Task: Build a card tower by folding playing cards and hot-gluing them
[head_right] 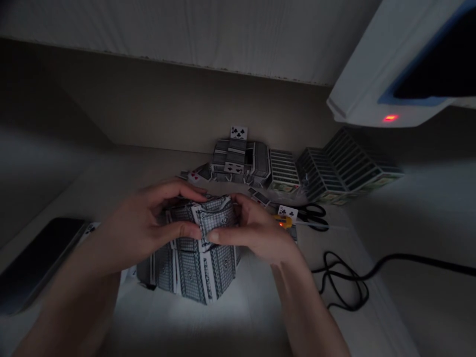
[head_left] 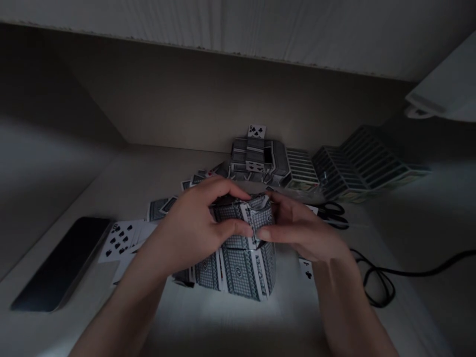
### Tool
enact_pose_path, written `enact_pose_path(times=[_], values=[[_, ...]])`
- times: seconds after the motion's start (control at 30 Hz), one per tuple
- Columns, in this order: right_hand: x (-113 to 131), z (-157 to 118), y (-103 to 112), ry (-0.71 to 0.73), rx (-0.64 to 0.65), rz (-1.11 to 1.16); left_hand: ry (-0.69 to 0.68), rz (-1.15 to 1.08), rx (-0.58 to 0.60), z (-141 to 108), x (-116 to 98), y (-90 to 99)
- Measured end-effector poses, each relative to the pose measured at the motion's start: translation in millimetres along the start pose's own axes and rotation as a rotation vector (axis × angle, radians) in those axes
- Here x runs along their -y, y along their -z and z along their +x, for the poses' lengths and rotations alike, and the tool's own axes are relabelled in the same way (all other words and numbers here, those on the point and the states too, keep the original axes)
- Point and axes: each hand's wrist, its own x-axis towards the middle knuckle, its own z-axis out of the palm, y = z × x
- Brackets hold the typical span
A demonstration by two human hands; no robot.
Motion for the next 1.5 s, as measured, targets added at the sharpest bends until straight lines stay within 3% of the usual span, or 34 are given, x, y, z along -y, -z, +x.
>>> enact_pose_path(times=[0.47, 1.5], values=[[-1.2, -1.4, -0.1, 0.024, -0.01, -0.07, -0.049, 0.03, -0.02, -0.8, 1.4, -2.2], [-2.1, -1.7, -0.1, 0.015, -0.008, 0.008, -0.023, 0.013, -0.042, -3.0, -2.4, -2.9]])
